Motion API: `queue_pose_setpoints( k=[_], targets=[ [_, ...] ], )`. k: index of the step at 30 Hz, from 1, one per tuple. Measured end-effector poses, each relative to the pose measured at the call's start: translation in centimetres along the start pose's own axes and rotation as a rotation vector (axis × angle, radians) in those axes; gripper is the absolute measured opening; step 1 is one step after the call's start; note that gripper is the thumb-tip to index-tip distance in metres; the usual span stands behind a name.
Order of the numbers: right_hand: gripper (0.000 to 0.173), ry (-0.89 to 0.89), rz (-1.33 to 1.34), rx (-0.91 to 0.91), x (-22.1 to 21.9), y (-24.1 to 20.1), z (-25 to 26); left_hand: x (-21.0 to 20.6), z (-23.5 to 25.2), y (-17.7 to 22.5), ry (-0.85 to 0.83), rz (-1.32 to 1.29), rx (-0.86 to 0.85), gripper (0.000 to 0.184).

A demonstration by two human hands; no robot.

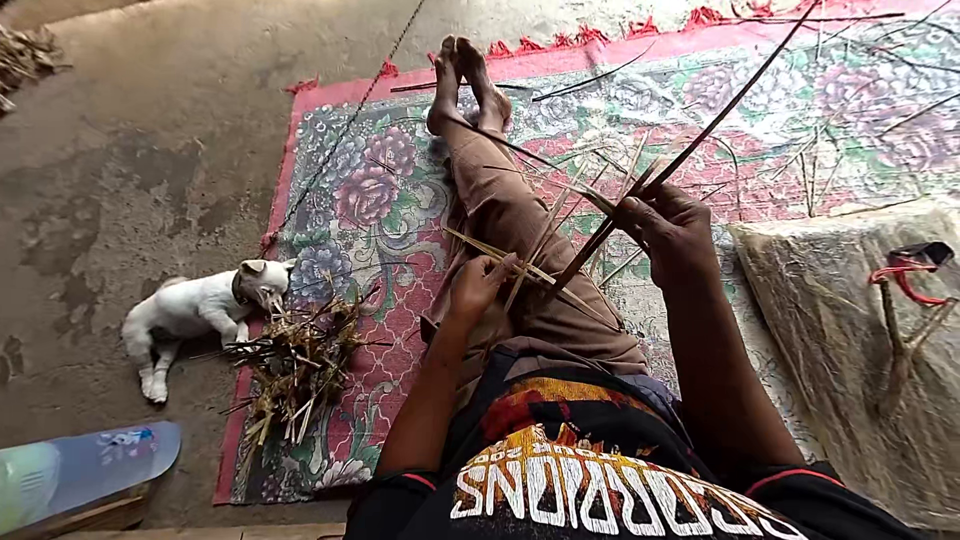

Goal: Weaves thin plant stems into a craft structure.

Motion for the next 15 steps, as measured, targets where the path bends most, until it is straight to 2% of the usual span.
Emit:
queue_pose_setpoints(
  k=[1, 3, 7, 11, 15],
  targets=[
    [0.009, 0.038, -0.02, -0.005, 1.1, 0.0, 0.0, -0.6, 0.6, -1.5, -0.05, -0.002, 0.082, 0.049],
    [0.007, 0.092, -0.038, -0.021, 2.6, 0.2, 0.0, -2.2, 1.0, -2.4, -0.105, -0.185, 0.159, 0.039],
    [0.008, 0.066, -0.001, -0.12, 3.4, 2.4, -1.0, -3.8, 1.6, -2.0, -0.059, -0.455, 0.176, 0.024],
    [0.009, 0.02, 0.089, -0.33, 2.9, 5.7, -2.7, -4.0, 2.3, -2.2, -0.01, -0.525, 0.122, 0.018],
    [0.008, -0.015, 0.154, -0.4, 0.9, 7.6, -3.9, -3.2, 1.8, -1.6, 0.022, -0.534, -0.033, 0.017]
  ],
)
Point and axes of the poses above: each hand's wrist, its own z-axis towards the middle knuckle, its own x-axis out of the back of the hand, y = z × x, the point moved 10 cm from there along z, towards the middle knuckle, and after that the axes turned 14 degrees about x, right-handed, at the moved point
